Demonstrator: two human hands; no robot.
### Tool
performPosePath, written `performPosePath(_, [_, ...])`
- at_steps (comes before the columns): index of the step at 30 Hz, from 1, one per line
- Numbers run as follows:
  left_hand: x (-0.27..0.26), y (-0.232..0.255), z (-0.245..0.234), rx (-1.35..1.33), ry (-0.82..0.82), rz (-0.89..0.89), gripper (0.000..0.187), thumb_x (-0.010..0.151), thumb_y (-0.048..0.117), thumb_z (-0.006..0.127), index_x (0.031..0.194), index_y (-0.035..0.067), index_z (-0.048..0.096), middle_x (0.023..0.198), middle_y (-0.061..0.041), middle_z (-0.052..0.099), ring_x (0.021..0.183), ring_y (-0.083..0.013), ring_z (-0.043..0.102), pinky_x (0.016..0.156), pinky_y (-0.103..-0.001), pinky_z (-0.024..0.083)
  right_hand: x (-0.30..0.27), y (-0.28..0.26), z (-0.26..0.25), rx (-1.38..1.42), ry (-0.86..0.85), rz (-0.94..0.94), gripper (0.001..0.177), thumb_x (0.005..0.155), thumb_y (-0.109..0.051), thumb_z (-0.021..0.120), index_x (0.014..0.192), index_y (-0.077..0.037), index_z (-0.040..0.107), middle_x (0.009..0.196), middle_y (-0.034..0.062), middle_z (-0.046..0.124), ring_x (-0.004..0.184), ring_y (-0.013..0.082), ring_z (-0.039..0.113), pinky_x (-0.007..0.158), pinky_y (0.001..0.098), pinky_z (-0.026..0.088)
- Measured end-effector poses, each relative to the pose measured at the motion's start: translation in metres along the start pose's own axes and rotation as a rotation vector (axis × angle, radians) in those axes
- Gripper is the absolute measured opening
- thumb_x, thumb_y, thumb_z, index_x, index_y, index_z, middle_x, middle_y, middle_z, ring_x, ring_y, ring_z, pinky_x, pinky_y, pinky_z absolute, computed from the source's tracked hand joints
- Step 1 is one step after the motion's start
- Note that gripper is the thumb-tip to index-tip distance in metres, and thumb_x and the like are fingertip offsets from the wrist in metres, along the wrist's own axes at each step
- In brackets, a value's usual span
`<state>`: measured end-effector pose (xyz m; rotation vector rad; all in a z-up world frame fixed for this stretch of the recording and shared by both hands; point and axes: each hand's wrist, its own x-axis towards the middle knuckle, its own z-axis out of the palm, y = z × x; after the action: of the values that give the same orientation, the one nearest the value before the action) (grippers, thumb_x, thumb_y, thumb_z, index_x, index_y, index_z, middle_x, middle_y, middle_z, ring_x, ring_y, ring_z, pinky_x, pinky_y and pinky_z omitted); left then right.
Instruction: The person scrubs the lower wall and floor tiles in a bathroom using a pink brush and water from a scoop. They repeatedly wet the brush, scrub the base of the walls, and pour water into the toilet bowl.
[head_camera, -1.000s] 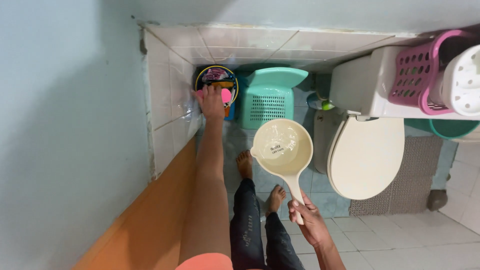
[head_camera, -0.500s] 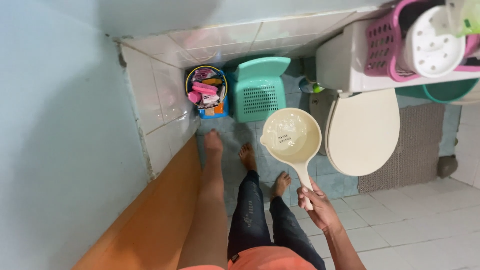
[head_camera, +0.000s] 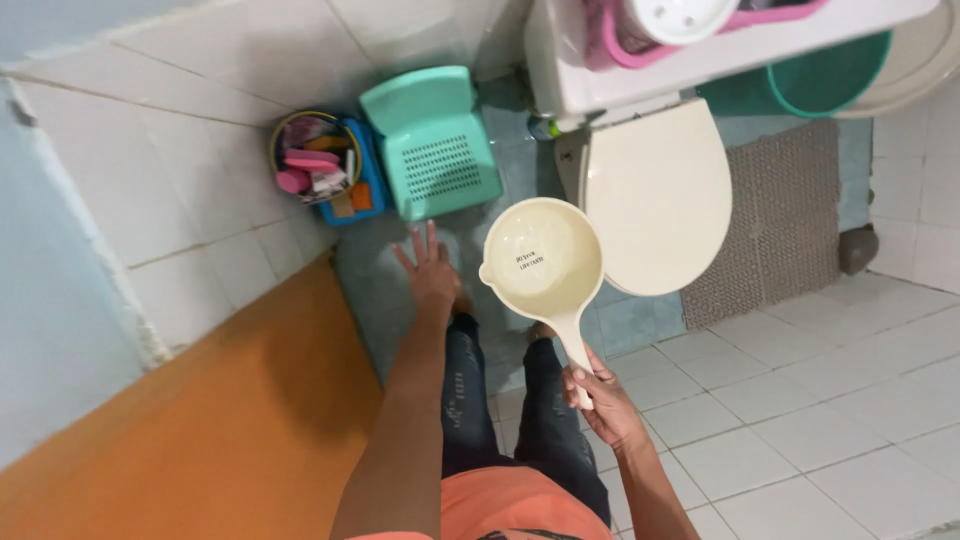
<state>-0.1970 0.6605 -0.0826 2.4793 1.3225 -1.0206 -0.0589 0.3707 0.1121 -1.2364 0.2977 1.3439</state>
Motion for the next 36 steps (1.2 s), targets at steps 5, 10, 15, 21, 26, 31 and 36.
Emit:
performPosePath(5, [-0.011,0.128,-0.016,-0.181,-0.345,-0.032,0.068,0.112,0.044,0.041,0.174,0.03,0.017,0.181,-0.011,-0.018,0.165,-0.0467,-0.014,0.12,-0.084,-0.01,-0.033,-0.026,-0.086,0.031,-0.092,0.012,0.087,0.095,-0.023,0.077,0.168,-0.006,0.035,0.073,0.0056,0.049,0.06,0.0134,0.045,0.058,0.029,0.035])
performPosePath(10, [-0.018,0.266,0.019,-0.77,-0.579,-0.219,0.093,0.103,0.068,0.046,0.174,0.021,0.011,0.183,-0.005,0.002,0.167,-0.038,0.001,0.119,-0.083,-0.012,-0.075,-0.064,-0.188,-0.071,-0.023,0.009,0.089,0.096,-0.028,0.075,0.171,-0.007,0.031,0.074,0.0027,0.051,0.061,0.0124,0.045,0.06,0.0306,0.037])
performPosePath(15, [-0.021,0.37,0.021,-1.861,-0.759,-0.656,0.113,0.102,0.035,0.072,0.173,0.023,-0.015,0.181,-0.015,0.01,0.139,-0.0387,0.063,0.101,-0.059,0.059,-0.087,-0.074,-0.297,-0.063,0.146,0.012,0.088,0.093,-0.022,0.075,0.17,-0.009,0.034,0.072,0.0028,0.053,0.06,0.0123,0.045,0.06,0.0318,0.038])
performPosePath(21, [-0.003,0.443,0.05,-1.793,-0.55,-0.763,0.065,0.104,0.058,0.06,0.14,0.004,0.06,0.106,-0.013,0.068,0.084,-0.0309,0.065,0.07,-0.045,0.056,-0.08,-0.076,-0.375,0.18,0.197,-0.136,0.067,0.098,-0.026,0.072,0.157,-0.007,0.046,0.078,0.007,0.052,0.06,0.0154,0.041,0.061,0.0328,0.035])
performPosePath(26, [-0.028,0.442,-0.035,-1.949,-0.544,-1.0,0.069,0.096,0.061,0.071,0.132,0.002,0.064,0.1,-0.015,0.072,0.076,-0.0324,0.068,0.051,-0.046,0.054,-0.068,-0.079,-0.396,0.413,0.128,-0.315,0.062,0.105,-0.027,0.067,0.158,-0.008,0.04,0.082,0.0038,0.048,0.065,0.0109,0.04,0.061,0.0266,0.038])
performPosePath(31, [-0.032,0.453,-0.011,-1.81,-0.475,-0.814,0.079,0.094,0.052,0.072,0.148,-0.004,0.057,0.139,-0.02,0.07,0.12,-0.0393,0.07,0.102,-0.054,0.064,-0.066,-0.091,-0.414,0.51,0.122,-0.393,0.047,0.109,-0.03,0.064,0.148,-0.014,0.043,0.082,0.0003,0.052,0.064,0.0082,0.041,0.06,0.0259,0.036])
performPosePath(36, [-0.066,0.446,-0.042,-1.794,-0.328,-0.645,0.09,0.082,0.065,0.072,0.141,-0.002,0.062,0.134,-0.015,0.072,0.118,-0.0347,0.073,0.089,-0.048,0.07,-0.075,-0.094,-0.431,0.552,0.186,-0.434,0.023,0.114,-0.03,0.057,0.13,-0.016,0.051,0.085,0.0008,0.052,0.066,0.0094,0.042,0.061,0.0265,0.038])
